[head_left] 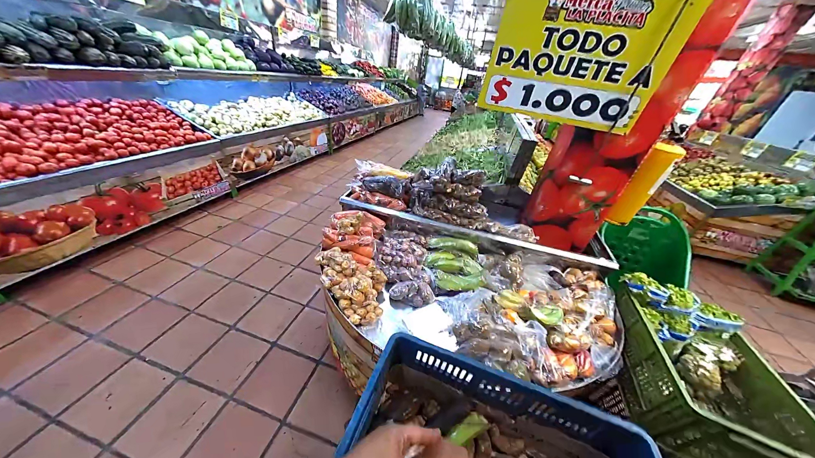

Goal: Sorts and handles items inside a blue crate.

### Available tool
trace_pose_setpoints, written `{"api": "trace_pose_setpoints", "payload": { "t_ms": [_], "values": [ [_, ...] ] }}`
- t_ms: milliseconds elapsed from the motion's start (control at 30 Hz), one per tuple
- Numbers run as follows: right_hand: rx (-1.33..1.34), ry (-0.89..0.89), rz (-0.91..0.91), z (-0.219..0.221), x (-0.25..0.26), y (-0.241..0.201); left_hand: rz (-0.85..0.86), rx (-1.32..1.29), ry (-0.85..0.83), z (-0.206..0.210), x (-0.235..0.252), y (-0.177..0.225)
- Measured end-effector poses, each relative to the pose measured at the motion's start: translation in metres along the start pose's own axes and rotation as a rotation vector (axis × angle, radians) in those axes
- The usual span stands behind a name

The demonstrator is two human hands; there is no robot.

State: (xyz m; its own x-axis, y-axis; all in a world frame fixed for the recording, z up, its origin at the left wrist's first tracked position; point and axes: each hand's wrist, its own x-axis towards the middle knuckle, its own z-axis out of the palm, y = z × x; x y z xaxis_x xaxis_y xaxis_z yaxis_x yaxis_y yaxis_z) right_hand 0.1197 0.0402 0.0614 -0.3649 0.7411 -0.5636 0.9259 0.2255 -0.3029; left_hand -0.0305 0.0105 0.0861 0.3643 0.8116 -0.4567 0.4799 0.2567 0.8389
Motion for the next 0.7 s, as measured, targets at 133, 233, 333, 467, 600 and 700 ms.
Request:
{"api": "trace_pose_setpoints", "payload": {
  "t_ms": [133, 233, 333, 467, 600, 700],
  "values": [
    [-0.087, -0.033, -0.327, -0.033, -0.01, 0.029, 0.167, 0.206, 0.087, -0.026, -0.009, -0.007],
    [-0.137, 0.048, -0.651, -0.052, -0.015, 0.043, 0.045, 0.469, 0.155, -0.044, -0.011, -0.008],
    [-0.246, 0.234, -0.861, -0.057, -0.007, 0.044, -0.046, 0.623, 0.22, -0.057, 0.005, -0.008],
    [-0.202, 0.405, -1.05, -0.081, -0.006, 0.037, -0.265, 0.426, 0.206, -0.065, 0.002, 0.021],
    [0.491, 0.418, -1.097, -0.1, -0.009, 0.057, -0.175, 0.171, 0.133, -0.064, -0.02, 0.033],
    [1.266, 0.616, -0.661, -0.071, 0.045, 0.125, -0.113, 0.108, 0.154, -0.057, -0.037, 0.03]
  ]
}}
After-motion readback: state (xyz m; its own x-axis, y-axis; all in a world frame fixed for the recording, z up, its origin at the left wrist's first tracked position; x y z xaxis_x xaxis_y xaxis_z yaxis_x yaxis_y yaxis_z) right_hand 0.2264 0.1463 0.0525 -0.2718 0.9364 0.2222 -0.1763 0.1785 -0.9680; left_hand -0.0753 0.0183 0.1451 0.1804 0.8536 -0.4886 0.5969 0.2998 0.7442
